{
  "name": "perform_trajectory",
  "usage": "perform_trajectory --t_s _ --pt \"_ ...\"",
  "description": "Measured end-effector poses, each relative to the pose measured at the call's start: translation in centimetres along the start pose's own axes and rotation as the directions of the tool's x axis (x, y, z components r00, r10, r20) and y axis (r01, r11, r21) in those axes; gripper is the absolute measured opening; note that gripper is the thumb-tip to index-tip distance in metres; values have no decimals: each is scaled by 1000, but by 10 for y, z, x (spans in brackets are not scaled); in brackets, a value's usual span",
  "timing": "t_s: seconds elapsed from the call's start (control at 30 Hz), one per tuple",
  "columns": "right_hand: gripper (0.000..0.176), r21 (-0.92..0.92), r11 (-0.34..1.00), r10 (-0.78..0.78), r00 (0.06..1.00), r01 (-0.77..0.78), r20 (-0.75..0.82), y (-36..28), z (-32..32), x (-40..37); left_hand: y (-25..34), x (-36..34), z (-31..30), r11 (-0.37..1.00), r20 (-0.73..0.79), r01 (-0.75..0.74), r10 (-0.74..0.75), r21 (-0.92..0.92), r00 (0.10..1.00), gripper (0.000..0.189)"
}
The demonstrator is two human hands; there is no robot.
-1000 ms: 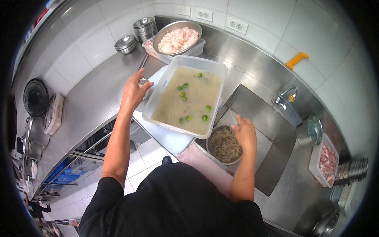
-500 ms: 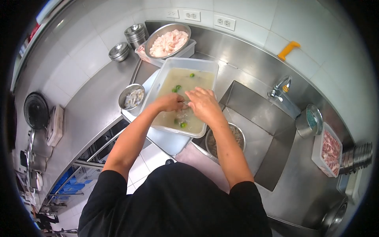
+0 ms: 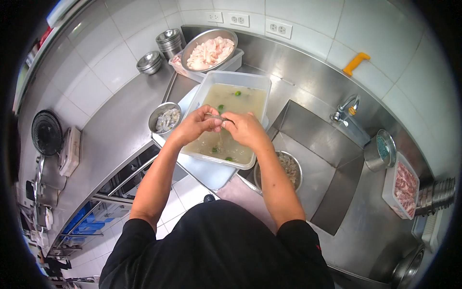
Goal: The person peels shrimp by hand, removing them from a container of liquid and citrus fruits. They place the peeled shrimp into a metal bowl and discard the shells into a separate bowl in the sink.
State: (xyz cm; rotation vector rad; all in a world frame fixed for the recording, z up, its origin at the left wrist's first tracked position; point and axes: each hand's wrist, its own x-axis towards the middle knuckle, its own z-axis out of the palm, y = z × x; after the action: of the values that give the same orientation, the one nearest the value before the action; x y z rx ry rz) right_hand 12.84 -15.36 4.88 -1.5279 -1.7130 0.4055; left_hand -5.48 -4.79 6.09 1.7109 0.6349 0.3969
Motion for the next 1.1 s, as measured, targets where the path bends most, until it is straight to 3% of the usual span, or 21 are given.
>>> perform_trajectory --t_s 0.07,0.1,0.17,0.27,0.37,0.47,0.5,0.53,0.57,0.63,0.67,0.73,0.77,0.8,0.87,0.97,1.1 --pt "25 142 988 49 999 -52 22 -4 -10 -3 4 -1 0 944 33 12 -2 -330 999 18" --pt "25 213 974 73 997 -79 36 -5 -13 -5 5 0 -1 913 99 45 -5 -406 995 18" --pt "21 226 974 -28 999 31 -19 -5 -15 -9 6 5 -5 831 231 126 3 -542 973 19" --pt "17 257 957 -108 988 132 -106 -1 -14 -17 5 12 -6 851 256 154 -23 -502 966 20" --pt "15 295 953 -25 990 66 -142 5 -20 -38 -9 24 -6 935 98 156 -131 -319 987 17" --pt "16 348 936 146 964 -61 -224 23 -36 -73 -28 26 -9 977 -177 134 -105 164 979 15" --pt "17 392 914 229 928 -103 -292 31 -40 -85 -34 26 -11 906 -189 107 -30 409 982 15" --pt "19 437 889 312 883 -140 -352 42 -45 -96 -41 24 -13 776 -183 82 44 626 982 16" --pt "21 369 891 393 858 -266 -331 59 -48 -105 -49 24 -15 593 -157 59 115 803 981 17" --pt "24 216 835 550 774 -506 -315 97 -49 -122 -87 32 -19 389 -40 9 72 921 997 15" --pt "25 -55 885 414 835 -462 -362 108 -48 -129 -97 35 -19 279 16 -28 43 960 999 14" --pt "28 -566 769 115 936 -296 -333 122 -45 -135 -83 31 -9 419 11 -43 79 907 997 15" --pt "28 -477 843 73 931 -250 -359 110 -46 -123 -72 29 -5 483 3 -50 96 874 995 15" --pt "28 -380 903 44 923 -201 -383 80 -47 -104 -63 25 0 701 -51 6 44 713 998 16" --pt "28 -236 967 -8 913 -97 -408 25 -38 -77 -42 17 10 961 -98 120 -98 251 990 18" --pt "26 -226 973 -109 943 37 -314 -11 -6 -46 -12 -2 25 992 -70 126 -127 -22 989 20" --pt "22 -167 985 -66 984 38 -166 -12 20 -23 -20 -15 28 982 -141 46 -73 -183 987 19"
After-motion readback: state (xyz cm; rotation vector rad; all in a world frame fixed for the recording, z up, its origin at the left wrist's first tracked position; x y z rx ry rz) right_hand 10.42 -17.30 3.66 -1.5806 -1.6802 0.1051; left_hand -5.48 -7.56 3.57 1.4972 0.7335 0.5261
